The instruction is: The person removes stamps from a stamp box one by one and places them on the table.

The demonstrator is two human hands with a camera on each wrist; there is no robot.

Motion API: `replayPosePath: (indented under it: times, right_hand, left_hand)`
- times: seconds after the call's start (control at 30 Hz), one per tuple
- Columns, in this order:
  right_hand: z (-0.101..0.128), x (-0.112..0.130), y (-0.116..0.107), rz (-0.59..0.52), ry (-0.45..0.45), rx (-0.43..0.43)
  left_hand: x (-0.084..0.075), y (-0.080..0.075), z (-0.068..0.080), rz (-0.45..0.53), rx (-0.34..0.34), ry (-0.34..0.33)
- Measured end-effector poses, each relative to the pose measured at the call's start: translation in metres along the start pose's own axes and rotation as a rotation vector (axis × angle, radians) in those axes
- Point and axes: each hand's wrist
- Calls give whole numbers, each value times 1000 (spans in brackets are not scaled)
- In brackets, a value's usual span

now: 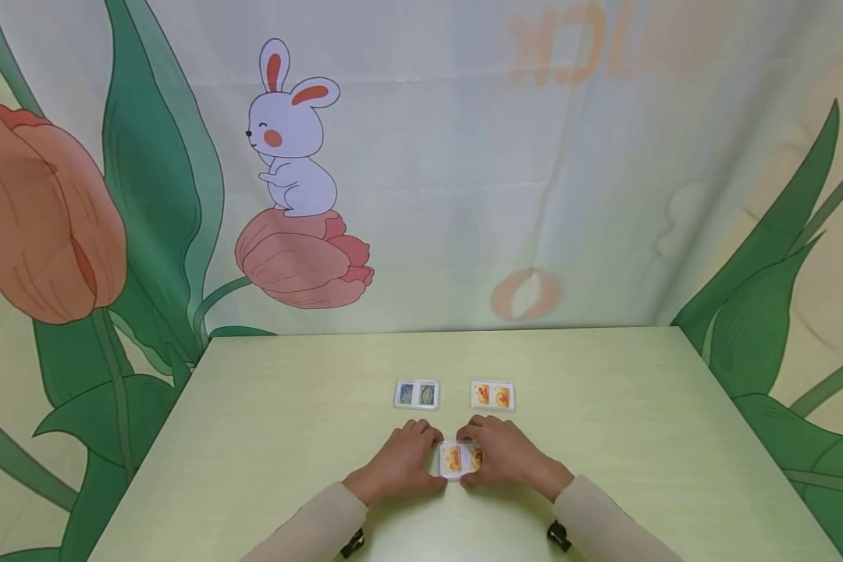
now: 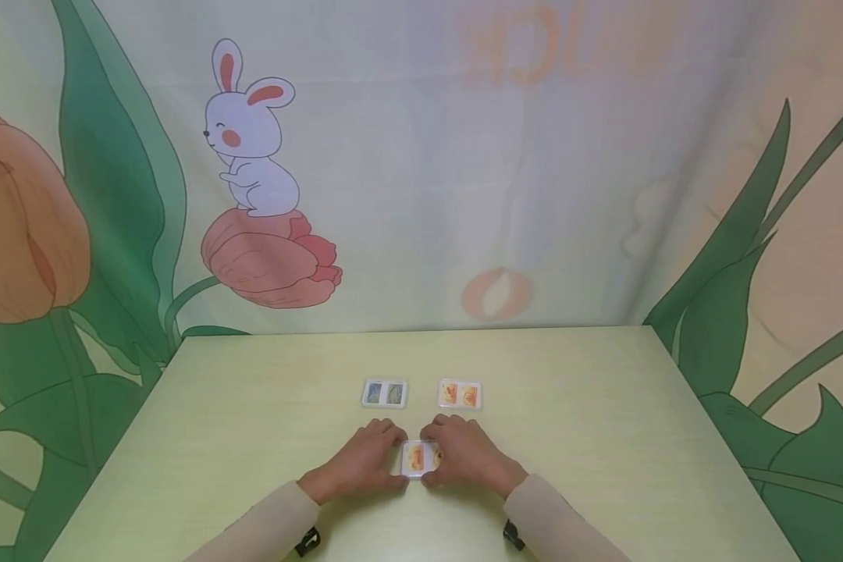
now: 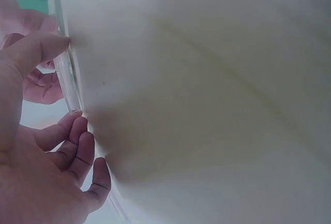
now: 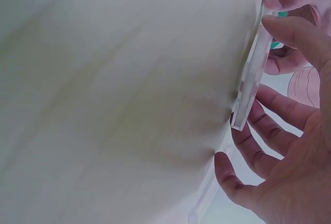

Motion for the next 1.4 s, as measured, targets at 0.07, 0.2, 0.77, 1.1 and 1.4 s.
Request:
replayPosePath:
  times: [0.07,0.2,0.77,1.1,1.4]
  right_hand:
    - [0,-1,1,0,3,2]
    - [-1,-3,2,3,9,1]
    - [2,-3,0,-11,-24,-26]
    - [3,-4,0,-35,-43,-39]
    - [5,-6,-3,-34,-21,-55]
  left_hand:
    - [0,0,0,-1,1,-2]
    - [-1,-1,0,-4,9,-4]
    - [-1,0,-2,-11,18,-14]
    - [2,2,-2,-20,5,-1]
    - [1,2,-1,-15,14,-6]
Point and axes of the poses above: each hand's wrist, its own z-axis away from the middle knuckle, its own y-axis out of the palm, x = y × z, and after that the axes turned 6 degrees about -z, right-handed
